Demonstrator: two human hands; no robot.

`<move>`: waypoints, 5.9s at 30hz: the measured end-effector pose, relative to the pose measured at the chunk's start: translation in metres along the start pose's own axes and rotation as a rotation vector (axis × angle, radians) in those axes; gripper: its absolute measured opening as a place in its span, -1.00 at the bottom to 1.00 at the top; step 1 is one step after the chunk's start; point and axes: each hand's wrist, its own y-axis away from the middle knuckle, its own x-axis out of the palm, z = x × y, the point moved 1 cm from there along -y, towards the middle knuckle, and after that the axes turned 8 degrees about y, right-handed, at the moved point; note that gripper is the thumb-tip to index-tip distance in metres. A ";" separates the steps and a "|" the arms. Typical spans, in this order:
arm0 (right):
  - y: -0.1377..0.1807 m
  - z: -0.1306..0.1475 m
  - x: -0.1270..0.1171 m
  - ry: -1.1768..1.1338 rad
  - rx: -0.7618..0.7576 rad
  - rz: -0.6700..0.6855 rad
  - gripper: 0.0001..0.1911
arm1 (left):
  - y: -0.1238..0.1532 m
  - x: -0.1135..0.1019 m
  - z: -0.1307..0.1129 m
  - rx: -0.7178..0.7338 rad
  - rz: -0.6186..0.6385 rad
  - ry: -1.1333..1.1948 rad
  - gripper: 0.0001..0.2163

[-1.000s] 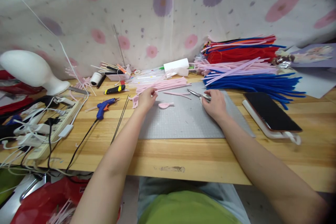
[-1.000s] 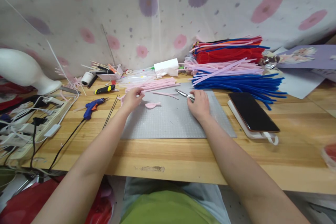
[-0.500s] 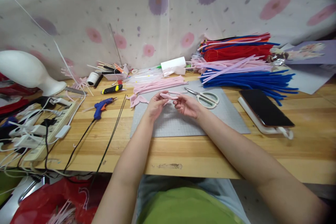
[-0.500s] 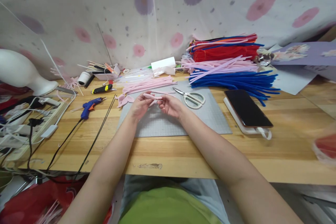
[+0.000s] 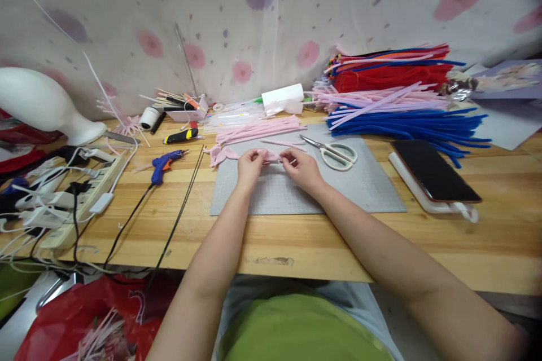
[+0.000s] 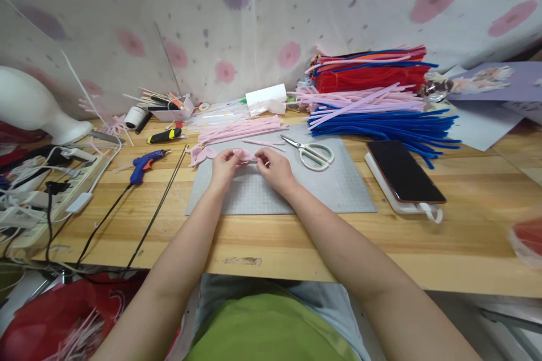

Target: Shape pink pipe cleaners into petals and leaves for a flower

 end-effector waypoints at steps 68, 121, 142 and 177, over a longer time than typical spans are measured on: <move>0.002 -0.004 0.009 0.476 0.046 0.214 -0.68 | -0.005 -0.013 0.020 0.227 0.009 -0.482 -0.88; -0.012 -0.011 0.019 0.327 0.110 0.126 -0.77 | -0.001 0.003 0.012 0.294 -0.119 -0.784 -0.86; -0.006 -0.011 0.016 0.368 0.111 0.150 -0.78 | -0.005 0.001 0.010 0.346 -0.096 -0.915 -0.79; -0.008 -0.018 0.002 0.229 0.108 0.247 -0.79 | -0.086 -0.038 -0.054 -0.089 0.436 -1.139 -0.85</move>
